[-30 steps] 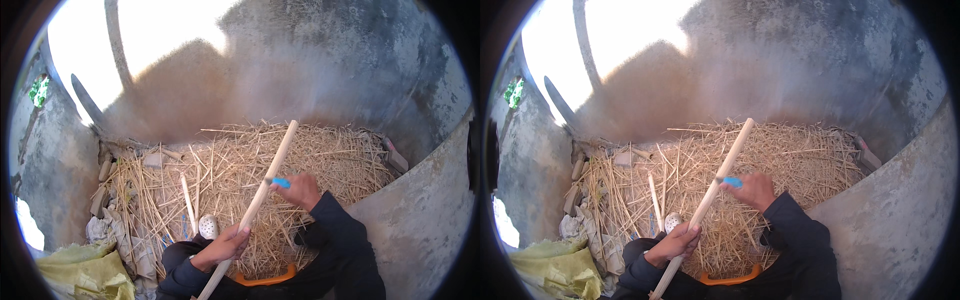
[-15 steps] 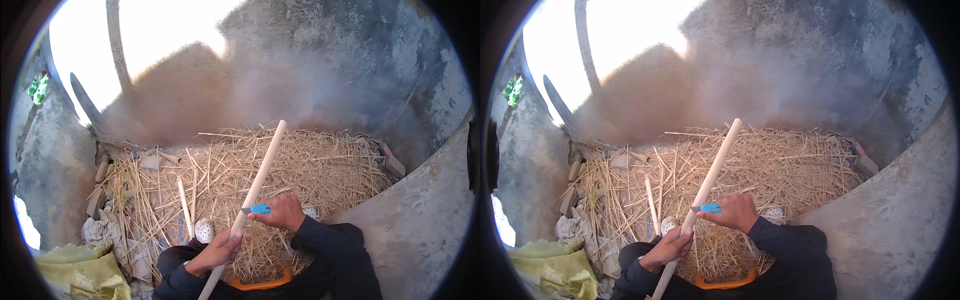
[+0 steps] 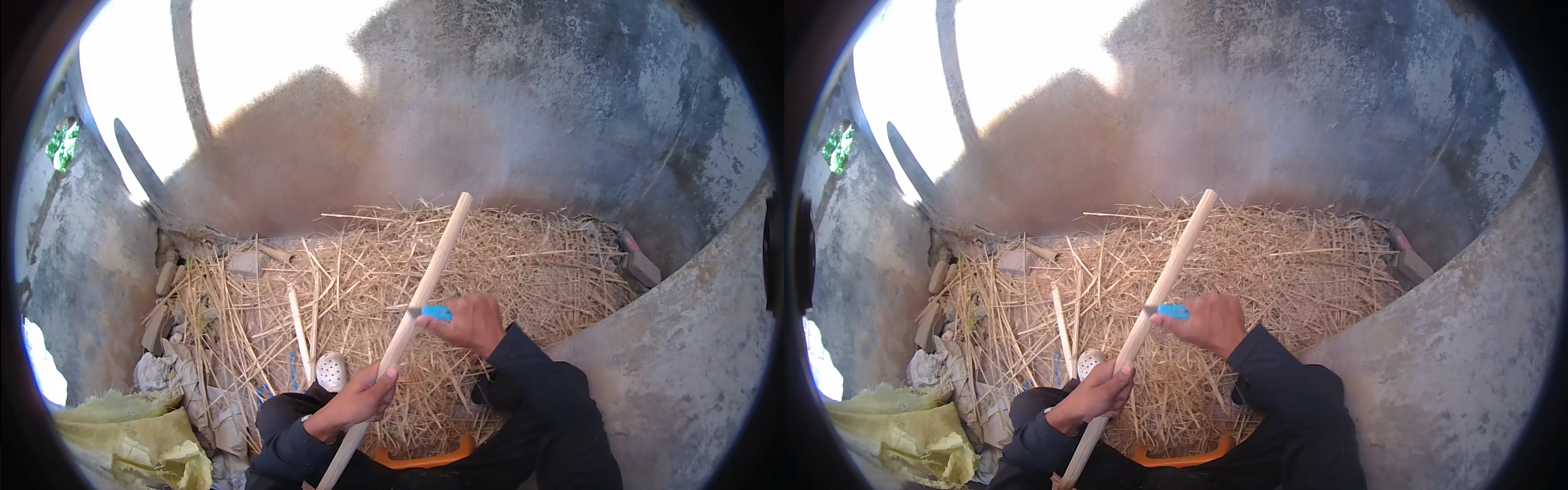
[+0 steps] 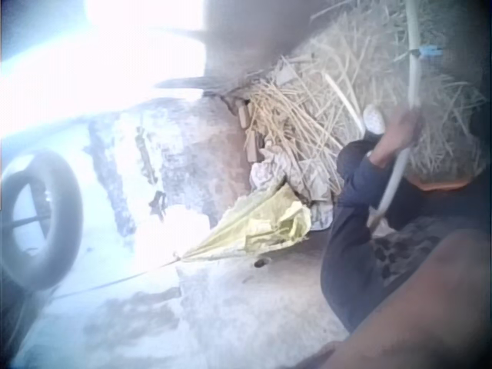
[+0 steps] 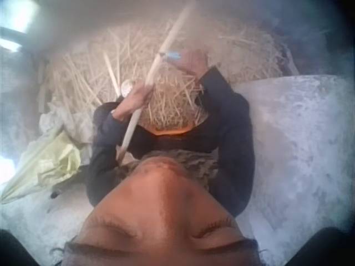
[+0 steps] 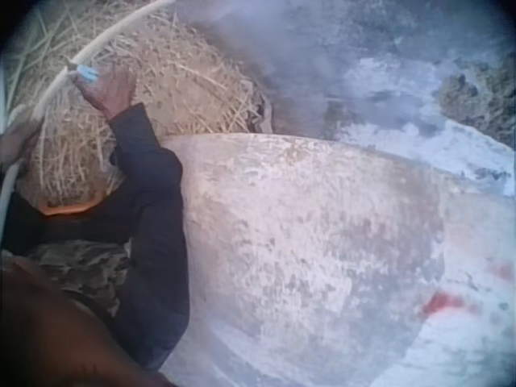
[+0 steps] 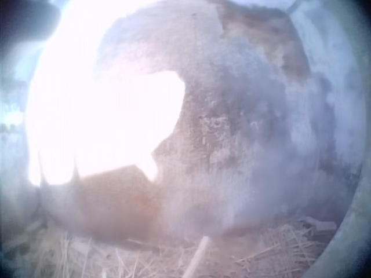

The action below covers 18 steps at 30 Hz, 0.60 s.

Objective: The person sits on a straw-covered floor and uses a small blue utility knife to shave the surface of a long bamboo pole. They hold the pole with their left hand and scrape along its length with the knife in their right hand, removing thin strips of material.

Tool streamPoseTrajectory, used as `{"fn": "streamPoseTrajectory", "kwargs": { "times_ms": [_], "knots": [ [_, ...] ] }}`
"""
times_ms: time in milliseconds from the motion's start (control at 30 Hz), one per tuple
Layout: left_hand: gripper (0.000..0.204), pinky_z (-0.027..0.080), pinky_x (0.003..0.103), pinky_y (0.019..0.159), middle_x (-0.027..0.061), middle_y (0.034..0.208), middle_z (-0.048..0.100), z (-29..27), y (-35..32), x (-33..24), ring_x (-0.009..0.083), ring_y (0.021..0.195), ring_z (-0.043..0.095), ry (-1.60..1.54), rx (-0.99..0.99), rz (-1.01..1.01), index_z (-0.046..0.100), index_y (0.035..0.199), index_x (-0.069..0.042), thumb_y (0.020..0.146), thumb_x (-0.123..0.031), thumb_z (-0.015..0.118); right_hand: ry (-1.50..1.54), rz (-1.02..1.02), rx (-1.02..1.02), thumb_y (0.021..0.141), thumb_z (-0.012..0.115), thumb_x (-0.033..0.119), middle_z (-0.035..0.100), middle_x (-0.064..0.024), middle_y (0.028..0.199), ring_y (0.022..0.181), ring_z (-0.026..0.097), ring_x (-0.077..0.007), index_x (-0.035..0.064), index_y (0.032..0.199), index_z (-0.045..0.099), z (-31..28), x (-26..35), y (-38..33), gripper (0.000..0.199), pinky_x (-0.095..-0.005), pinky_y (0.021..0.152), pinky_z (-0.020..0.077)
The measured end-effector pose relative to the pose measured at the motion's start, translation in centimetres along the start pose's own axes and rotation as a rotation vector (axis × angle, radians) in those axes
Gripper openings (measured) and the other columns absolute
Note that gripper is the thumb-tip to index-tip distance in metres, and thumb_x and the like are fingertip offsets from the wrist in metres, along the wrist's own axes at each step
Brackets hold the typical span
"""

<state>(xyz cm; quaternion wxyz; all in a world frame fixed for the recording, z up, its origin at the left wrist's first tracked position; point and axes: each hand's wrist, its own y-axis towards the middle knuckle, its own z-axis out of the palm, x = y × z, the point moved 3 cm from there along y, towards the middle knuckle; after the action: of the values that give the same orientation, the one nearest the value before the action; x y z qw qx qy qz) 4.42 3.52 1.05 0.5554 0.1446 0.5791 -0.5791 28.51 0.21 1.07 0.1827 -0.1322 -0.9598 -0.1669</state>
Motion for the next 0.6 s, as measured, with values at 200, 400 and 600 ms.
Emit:
{"fn": "streamPoseTrajectory", "kwargs": {
  "times_ms": [200, 400, 600],
  "knots": [
    [0.030, 0.029, 0.022, 0.041, -0.0042, 0.061, 0.036, 0.3, -0.9, 0.2, 0.0063, 0.046, 0.031, 0.009, 0.032, -0.020, 0.039, 0.087, -0.014, 0.104, -0.039, 0.039, -0.057, 0.156, -0.097, 0.080, 0.044, 0.081, 0.052, -0.0079, 0.045, 0.041, 0.054, -0.0247, 0.0076, 0.058, 0.064, -0.8, -4.4, 2.7, 0.079, -0.0404, 0.041, 0.0386],
    [0.030, 0.032, 0.024, 0.042, -0.0040, 0.061, 0.036, -0.7, -1.0, 0.8, 0.0069, 0.045, 0.032, 0.048, 0.058, -0.035, 0.040, 0.087, -0.013, 0.104, -0.038, 0.041, -0.024, 0.183, -0.016, 0.083, 0.044, 0.078, 0.053, -0.0094, 0.046, 0.044, 0.056, -0.0245, 0.0095, 0.059, 0.065, -1.3, -4.9, 2.2, 0.075, -0.0410, 0.045, 0.0428],
    [0.031, 0.033, 0.023, 0.040, -0.0040, 0.060, 0.038, -1.2, -2.1, 0.6, 0.0056, 0.044, 0.036, 0.045, 0.000, -0.024, 0.041, 0.087, -0.011, 0.103, -0.037, 0.043, -0.009, 0.072, 0.141, 0.075, 0.050, 0.082, 0.058, -0.0082, 0.049, 0.046, 0.060, -0.0264, 0.0100, 0.062, 0.068, -0.2, 0.3, 0.6, 0.075, -0.0408, 0.046, 0.0459]
  ]
}}
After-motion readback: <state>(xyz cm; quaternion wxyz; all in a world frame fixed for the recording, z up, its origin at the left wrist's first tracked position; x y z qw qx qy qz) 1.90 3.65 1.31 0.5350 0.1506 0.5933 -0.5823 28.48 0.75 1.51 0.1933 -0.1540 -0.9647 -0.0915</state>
